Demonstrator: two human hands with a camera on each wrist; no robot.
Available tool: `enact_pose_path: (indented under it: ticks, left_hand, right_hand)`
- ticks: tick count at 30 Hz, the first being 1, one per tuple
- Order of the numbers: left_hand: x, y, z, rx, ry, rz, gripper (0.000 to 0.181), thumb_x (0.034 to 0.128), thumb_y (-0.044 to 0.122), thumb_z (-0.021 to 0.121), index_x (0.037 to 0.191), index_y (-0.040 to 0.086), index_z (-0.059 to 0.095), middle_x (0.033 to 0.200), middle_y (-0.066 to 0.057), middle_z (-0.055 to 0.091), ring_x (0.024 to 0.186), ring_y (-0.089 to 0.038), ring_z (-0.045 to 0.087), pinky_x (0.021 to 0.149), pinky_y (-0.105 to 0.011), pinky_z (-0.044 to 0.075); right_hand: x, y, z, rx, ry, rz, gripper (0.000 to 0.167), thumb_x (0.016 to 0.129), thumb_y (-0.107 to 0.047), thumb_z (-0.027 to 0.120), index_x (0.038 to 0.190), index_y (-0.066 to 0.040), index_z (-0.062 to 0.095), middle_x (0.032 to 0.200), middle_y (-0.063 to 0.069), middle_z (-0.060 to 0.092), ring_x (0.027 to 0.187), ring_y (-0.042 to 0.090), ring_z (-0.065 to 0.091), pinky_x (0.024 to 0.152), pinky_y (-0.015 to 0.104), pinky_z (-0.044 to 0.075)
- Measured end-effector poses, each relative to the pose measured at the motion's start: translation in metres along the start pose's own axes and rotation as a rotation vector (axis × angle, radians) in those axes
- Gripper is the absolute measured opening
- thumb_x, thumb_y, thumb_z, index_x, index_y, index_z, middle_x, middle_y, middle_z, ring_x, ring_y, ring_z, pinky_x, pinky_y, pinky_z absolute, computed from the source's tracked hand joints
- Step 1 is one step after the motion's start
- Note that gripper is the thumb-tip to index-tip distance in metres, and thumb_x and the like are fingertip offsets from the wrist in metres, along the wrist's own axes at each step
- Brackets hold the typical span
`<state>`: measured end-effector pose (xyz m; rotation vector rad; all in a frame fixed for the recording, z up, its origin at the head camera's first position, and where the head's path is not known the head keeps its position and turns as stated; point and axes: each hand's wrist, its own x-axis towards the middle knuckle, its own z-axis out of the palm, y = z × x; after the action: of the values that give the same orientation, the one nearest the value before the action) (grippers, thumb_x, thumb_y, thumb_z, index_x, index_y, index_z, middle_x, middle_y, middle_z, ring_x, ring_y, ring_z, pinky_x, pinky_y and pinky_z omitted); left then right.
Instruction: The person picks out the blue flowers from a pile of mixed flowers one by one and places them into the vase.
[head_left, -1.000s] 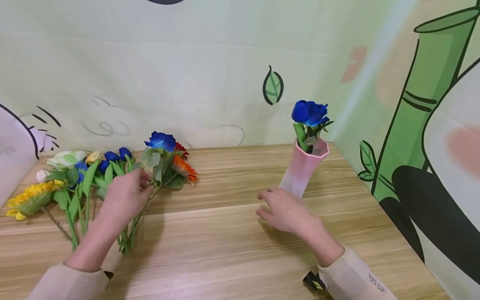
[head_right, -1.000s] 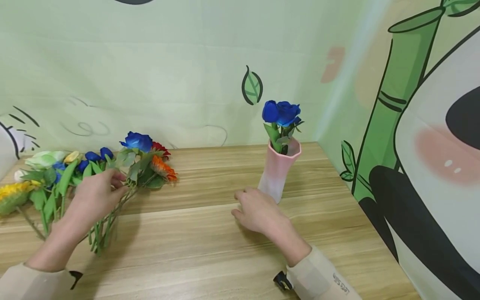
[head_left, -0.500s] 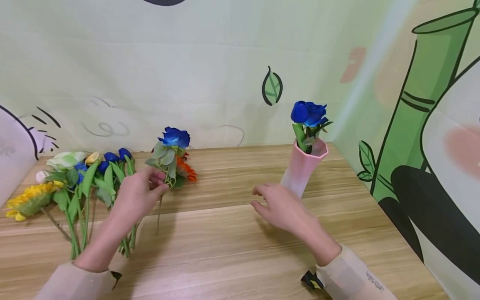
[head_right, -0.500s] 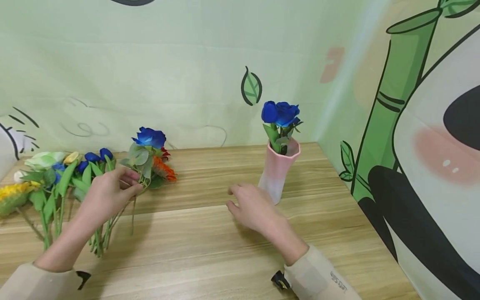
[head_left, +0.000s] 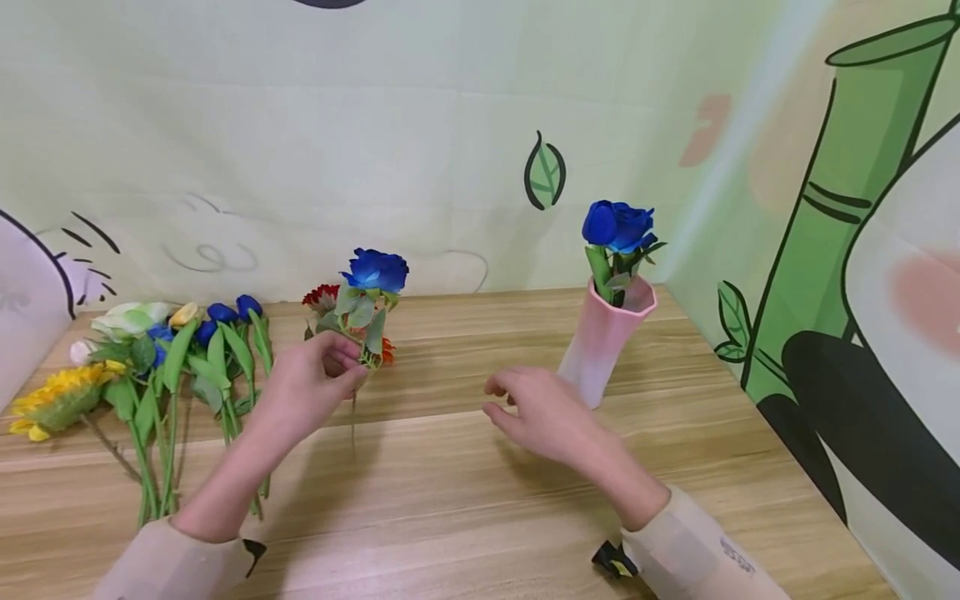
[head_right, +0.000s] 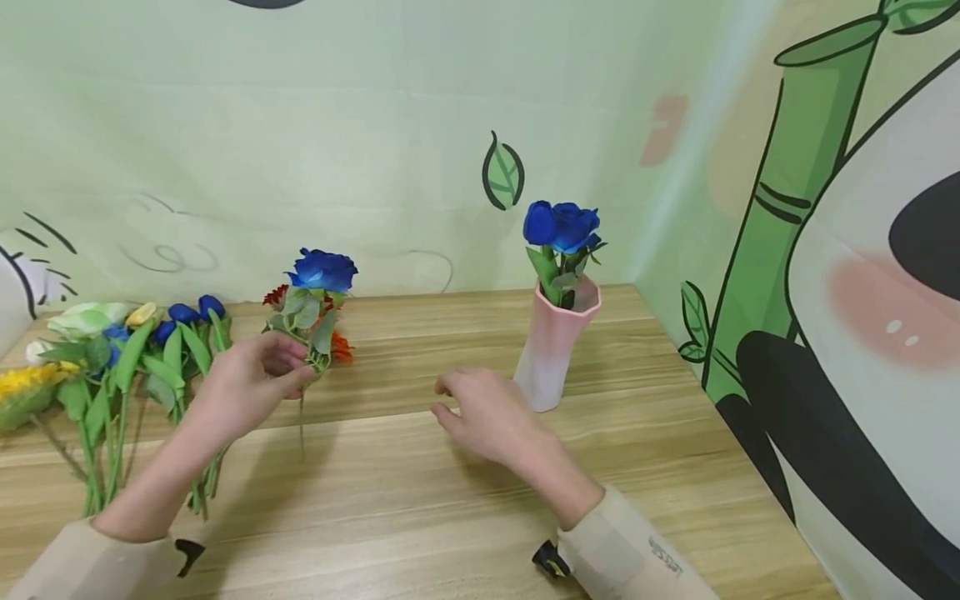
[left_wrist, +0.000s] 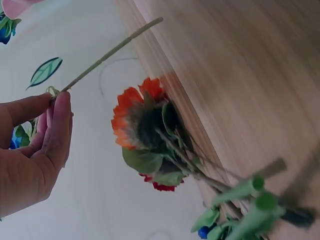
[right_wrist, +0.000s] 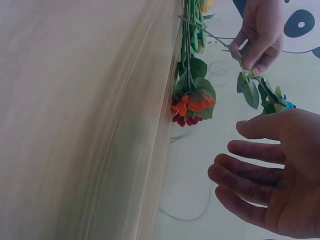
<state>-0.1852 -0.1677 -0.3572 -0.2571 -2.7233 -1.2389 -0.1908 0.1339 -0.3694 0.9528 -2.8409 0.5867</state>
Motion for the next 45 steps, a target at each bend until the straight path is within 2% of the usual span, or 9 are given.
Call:
enact_pose_path:
  ticks: [5, 12, 17, 23, 27, 35, 39, 45]
  left_hand:
    - [0.001, 0.007, 0.007, -0.117, -0.051, -0.024, 0.018, 0.0944, 0.004, 0.072, 0.108, -0.004, 0.063, 0.095, -0.015, 0.069, 0.073, -0.023, 0.071, 0.063, -0.030, 0.058]
    - [0.001, 0.014, 0.015, -0.169, -0.074, -0.021, 0.018, 0.0949, 0.004, 0.072, 0.109, -0.003, 0.063, 0.095, -0.014, 0.069, 0.073, -0.024, 0.071, 0.065, -0.033, 0.060]
    - [0.000, 0.019, 0.021, -0.229, -0.078, -0.022, 0.019, 0.0946, 0.006, 0.074, 0.109, -0.002, 0.064, 0.095, -0.014, 0.069, 0.075, -0.023, 0.071, 0.064, -0.029, 0.060]
    - [0.000, 0.023, 0.028, -0.321, -0.083, -0.034, 0.020, 0.0946, 0.003, 0.073, 0.110, -0.004, 0.063, 0.098, -0.016, 0.068, 0.082, -0.025, 0.069, 0.067, -0.030, 0.061]
    - [-0.001, 0.024, 0.034, -0.373, -0.092, -0.020, 0.021, 0.0943, 0.002, 0.074, 0.110, -0.006, 0.063, 0.098, -0.017, 0.067, 0.083, -0.026, 0.068, 0.068, -0.031, 0.061]
    - [-0.001, 0.028, 0.047, -0.401, -0.094, -0.006, 0.019, 0.0933, 0.000, 0.074, 0.109, -0.005, 0.063, 0.096, -0.015, 0.067, 0.082, -0.025, 0.068, 0.069, -0.035, 0.062]
    - [-0.001, 0.031, 0.049, -0.373, -0.080, 0.008, 0.020, 0.0927, 0.001, 0.075, 0.108, -0.003, 0.064, 0.094, -0.012, 0.068, 0.083, -0.024, 0.067, 0.068, -0.032, 0.061]
    - [0.000, 0.034, 0.049, -0.316, -0.055, 0.028, 0.020, 0.0920, 0.005, 0.077, 0.108, 0.000, 0.066, 0.092, -0.008, 0.070, 0.085, -0.022, 0.067, 0.069, -0.030, 0.058]
  right_hand:
    - [0.002, -0.004, 0.003, 0.032, 0.008, -0.034, 0.014, 0.095, -0.018, 0.074, 0.103, -0.007, 0.073, 0.094, 0.003, 0.072, 0.085, 0.021, 0.068, 0.075, 0.034, 0.056]
    - [0.005, -0.011, 0.010, 0.091, 0.061, -0.118, 0.003, 0.095, -0.012, 0.071, 0.093, -0.011, 0.073, 0.084, -0.003, 0.069, 0.079, 0.016, 0.066, 0.071, 0.027, 0.054]
    - [0.007, -0.019, 0.011, 0.156, 0.070, -0.125, 0.004, 0.095, -0.012, 0.072, 0.092, -0.011, 0.073, 0.084, -0.005, 0.070, 0.077, 0.010, 0.065, 0.069, 0.026, 0.054]
    - [0.012, -0.026, 0.016, 0.262, 0.038, -0.123, 0.006, 0.095, -0.011, 0.074, 0.099, -0.007, 0.075, 0.091, -0.001, 0.073, 0.084, 0.011, 0.066, 0.074, 0.032, 0.058]
    - [0.016, -0.032, 0.019, 0.333, 0.007, -0.104, 0.009, 0.095, -0.011, 0.074, 0.103, -0.006, 0.073, 0.093, 0.001, 0.072, 0.085, 0.011, 0.066, 0.074, 0.031, 0.059]
    - [0.019, -0.040, 0.024, 0.465, -0.019, -0.071, 0.009, 0.096, -0.009, 0.072, 0.103, -0.002, 0.071, 0.091, 0.001, 0.072, 0.083, 0.008, 0.067, 0.076, 0.024, 0.057]
    - [0.019, -0.041, 0.025, 0.506, -0.003, -0.034, 0.008, 0.096, -0.009, 0.072, 0.103, -0.004, 0.072, 0.089, 0.000, 0.072, 0.082, 0.008, 0.067, 0.075, 0.024, 0.057]
    - [0.020, -0.044, 0.024, 0.589, 0.029, 0.070, 0.009, 0.098, -0.012, 0.070, 0.103, -0.005, 0.072, 0.088, -0.002, 0.072, 0.080, 0.009, 0.068, 0.072, 0.026, 0.057]
